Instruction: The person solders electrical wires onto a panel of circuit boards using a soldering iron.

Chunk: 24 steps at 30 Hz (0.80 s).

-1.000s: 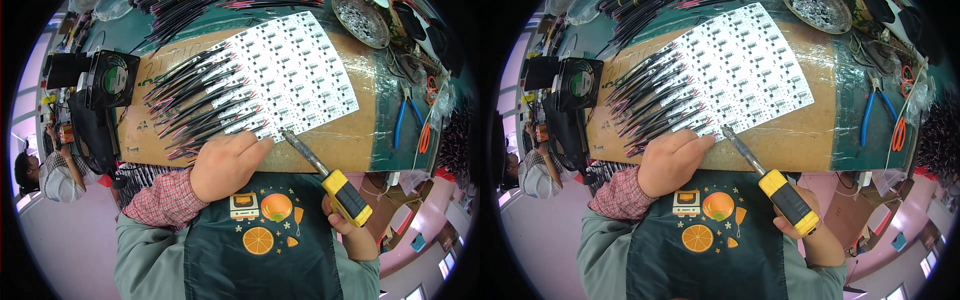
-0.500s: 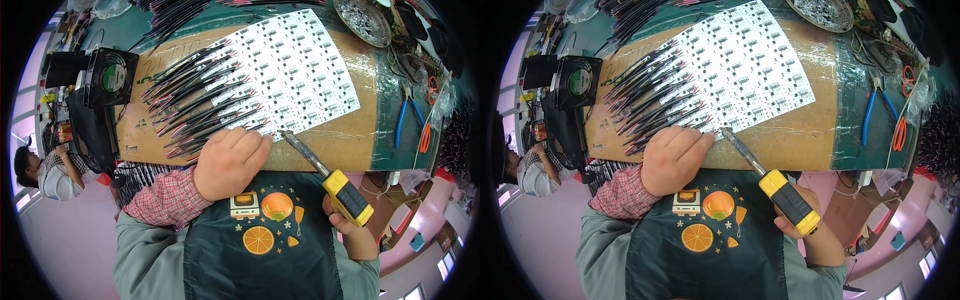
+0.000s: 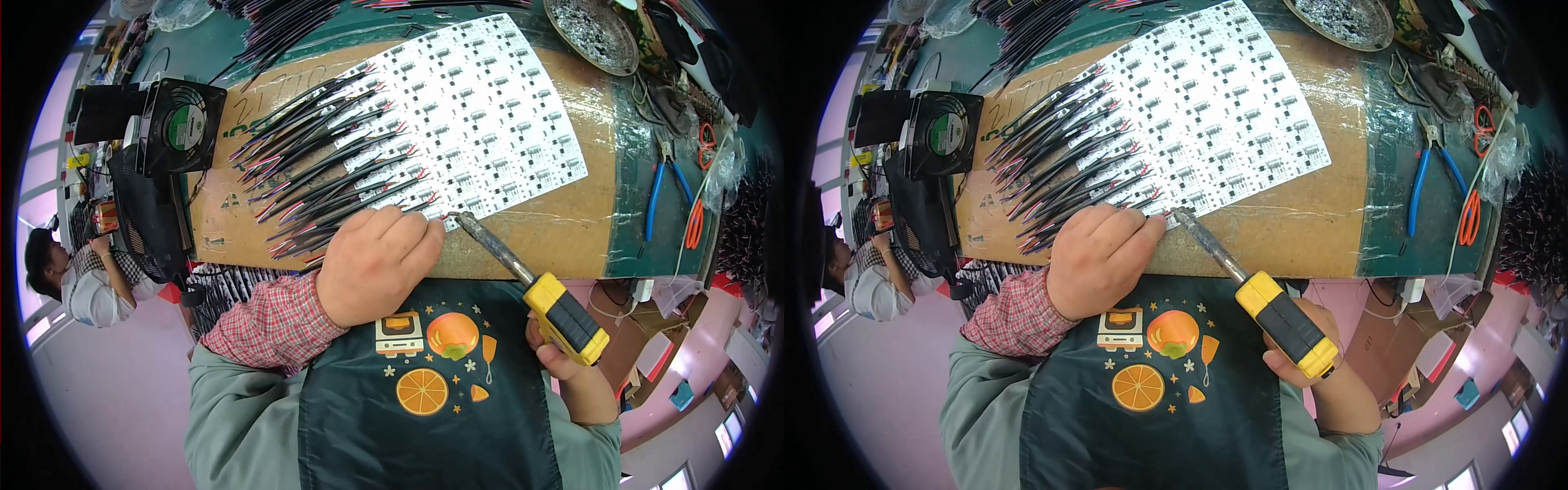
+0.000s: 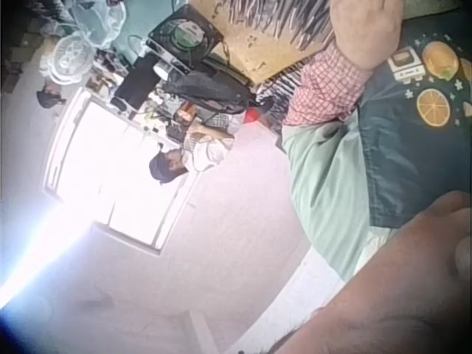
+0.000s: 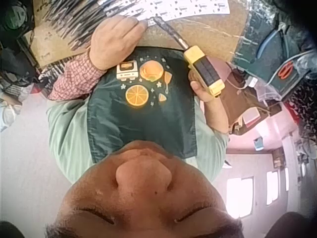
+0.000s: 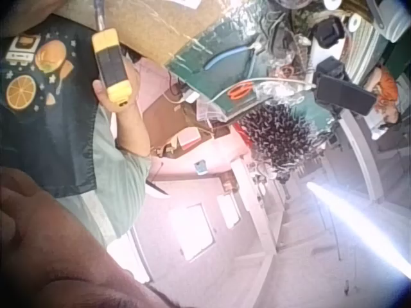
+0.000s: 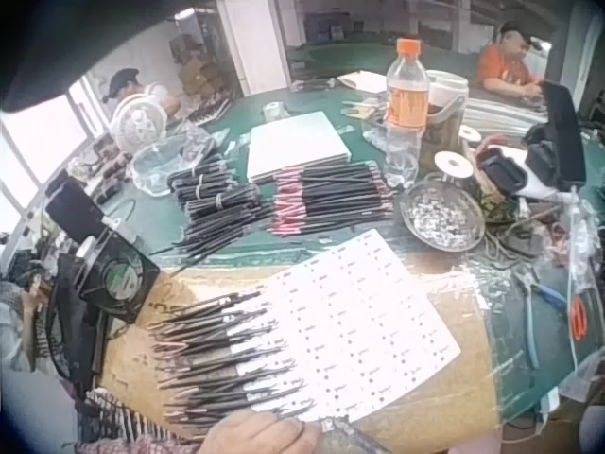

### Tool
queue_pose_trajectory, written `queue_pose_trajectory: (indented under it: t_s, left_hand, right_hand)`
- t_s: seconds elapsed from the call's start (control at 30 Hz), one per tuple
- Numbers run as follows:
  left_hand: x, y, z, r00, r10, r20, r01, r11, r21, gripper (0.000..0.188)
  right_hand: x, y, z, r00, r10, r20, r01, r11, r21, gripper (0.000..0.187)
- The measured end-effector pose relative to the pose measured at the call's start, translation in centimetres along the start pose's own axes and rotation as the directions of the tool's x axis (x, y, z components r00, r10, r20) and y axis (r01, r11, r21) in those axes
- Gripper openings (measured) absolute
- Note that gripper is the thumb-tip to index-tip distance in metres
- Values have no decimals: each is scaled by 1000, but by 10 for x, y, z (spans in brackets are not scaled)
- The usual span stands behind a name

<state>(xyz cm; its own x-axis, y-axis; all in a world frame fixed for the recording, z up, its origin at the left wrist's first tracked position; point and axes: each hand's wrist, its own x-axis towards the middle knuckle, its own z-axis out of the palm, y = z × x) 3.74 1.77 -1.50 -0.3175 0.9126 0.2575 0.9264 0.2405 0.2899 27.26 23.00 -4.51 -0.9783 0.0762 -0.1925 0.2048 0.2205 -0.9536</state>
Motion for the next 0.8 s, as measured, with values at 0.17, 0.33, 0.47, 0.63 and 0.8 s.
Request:
queue_pose_trajectory:
  t_s: [0.17,0.33,0.47,0.63,0.8]
  left_hand:
    - [0,0,-1,1000,-3,19,3,1000,-1,27]
    - [0,1,-1,1000,-10,23,10,1000,-3,26]
    - [0,1,-1,1000,-12,25,12,1000,-2,27]
    - [1,1,-1,999,-13,29,13,1000,-6,27]
    - [1,0,-3,999,-16,33,16,1000,-17,27]
  right_hand:
    - [-1,1,0,1000,-3,2,3,1000,-27,29]
    - [1,-2,-1,1000,12,17,-11,999,-35,29]
    - [3,-4,-2,999,12,33,-12,1000,-14,29]
    - [0,-3,-1,1000,19,-19,-18,999,30,30]
    - [-2,-2,0,999,40,-20,-39,996,82,31]
